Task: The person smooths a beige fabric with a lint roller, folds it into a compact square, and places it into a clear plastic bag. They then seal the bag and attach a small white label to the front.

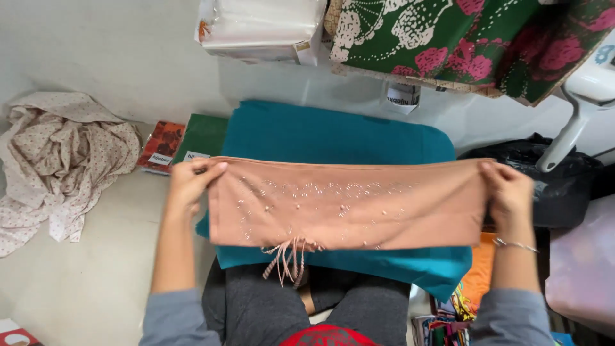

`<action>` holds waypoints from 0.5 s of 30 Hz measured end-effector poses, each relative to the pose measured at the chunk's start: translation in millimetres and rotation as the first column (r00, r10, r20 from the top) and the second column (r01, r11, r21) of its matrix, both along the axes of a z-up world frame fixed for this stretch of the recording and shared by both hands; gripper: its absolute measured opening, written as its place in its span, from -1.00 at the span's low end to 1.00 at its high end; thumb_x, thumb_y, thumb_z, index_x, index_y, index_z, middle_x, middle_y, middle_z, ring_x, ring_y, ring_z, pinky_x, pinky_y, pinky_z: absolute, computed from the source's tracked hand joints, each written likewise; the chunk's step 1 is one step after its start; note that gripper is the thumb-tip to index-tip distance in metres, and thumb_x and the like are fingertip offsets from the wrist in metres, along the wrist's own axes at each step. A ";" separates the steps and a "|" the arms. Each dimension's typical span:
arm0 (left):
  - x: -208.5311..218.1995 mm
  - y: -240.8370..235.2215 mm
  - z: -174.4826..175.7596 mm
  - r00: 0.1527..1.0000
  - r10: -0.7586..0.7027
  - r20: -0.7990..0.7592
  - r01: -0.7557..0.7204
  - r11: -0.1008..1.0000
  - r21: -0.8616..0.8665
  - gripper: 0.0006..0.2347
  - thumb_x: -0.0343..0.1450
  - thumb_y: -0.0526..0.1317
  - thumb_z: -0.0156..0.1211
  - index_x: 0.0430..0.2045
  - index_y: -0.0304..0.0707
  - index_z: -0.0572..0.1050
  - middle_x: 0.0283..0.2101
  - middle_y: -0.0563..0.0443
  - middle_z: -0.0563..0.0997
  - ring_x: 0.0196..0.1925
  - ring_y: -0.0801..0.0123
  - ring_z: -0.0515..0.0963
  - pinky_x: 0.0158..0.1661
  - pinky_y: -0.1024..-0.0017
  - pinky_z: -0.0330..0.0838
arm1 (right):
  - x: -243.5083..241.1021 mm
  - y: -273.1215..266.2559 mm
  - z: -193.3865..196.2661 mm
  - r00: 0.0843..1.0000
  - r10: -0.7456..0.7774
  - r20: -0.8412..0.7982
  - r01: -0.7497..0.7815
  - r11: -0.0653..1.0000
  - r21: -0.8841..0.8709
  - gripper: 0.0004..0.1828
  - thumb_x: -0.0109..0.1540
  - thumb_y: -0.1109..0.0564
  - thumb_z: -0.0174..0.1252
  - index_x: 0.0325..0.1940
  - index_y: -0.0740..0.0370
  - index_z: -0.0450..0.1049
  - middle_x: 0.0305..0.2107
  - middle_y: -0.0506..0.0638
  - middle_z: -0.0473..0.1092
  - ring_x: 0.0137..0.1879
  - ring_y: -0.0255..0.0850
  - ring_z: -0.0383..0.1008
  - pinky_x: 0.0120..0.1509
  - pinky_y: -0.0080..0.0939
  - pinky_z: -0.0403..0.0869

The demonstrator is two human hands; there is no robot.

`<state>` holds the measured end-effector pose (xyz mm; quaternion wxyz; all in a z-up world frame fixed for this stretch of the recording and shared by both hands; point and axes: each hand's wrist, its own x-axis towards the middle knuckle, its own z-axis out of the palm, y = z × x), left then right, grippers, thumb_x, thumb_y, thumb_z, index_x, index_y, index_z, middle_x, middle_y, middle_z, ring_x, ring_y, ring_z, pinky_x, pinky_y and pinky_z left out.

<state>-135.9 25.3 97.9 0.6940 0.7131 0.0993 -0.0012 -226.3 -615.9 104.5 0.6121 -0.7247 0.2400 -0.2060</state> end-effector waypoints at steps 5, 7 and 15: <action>73.1 -4.7 -137.6 0.993 0.087 -0.078 -0.068 0.972 0.225 -0.74 0.22 -0.18 0.51 -0.36 -0.35 0.66 -0.36 -0.05 0.66 -0.33 0.29 0.62 -0.31 0.44 0.52 | 51.0 -6.8 -72.9 0.999 0.029 -0.030 -0.033 0.988 -0.148 -0.78 0.29 0.05 0.39 -0.08 0.19 0.60 -0.27 -0.03 0.52 -0.14 -0.29 0.48 -0.04 -0.29 0.48; 89.1 -5.7 -170.7 0.984 0.130 -0.120 -0.081 0.936 0.344 -0.72 0.18 -0.03 0.57 -0.38 -0.13 0.70 -0.38 -0.02 0.69 -0.27 0.17 0.68 -0.29 0.32 0.52 | 67.0 -15.7 -99.1 1.000 0.011 -0.024 -0.015 0.979 -0.205 -0.78 0.28 -0.03 0.48 -0.13 0.07 0.63 -0.32 -0.01 0.52 -0.14 -0.24 0.52 -0.08 -0.16 0.50; 39.1 -76.5 -67.2 0.984 -0.047 0.175 -0.130 0.487 0.864 -0.67 0.24 -0.38 0.40 -0.13 -0.12 0.56 0.04 -0.27 0.37 0.04 -0.27 0.51 0.01 -0.11 0.46 | 81.7 24.7 -119.0 0.994 0.093 0.050 -0.003 0.499 -0.867 -0.62 0.30 0.14 0.18 0.20 0.22 0.54 -0.03 0.25 0.51 0.16 0.22 0.48 0.28 0.13 0.39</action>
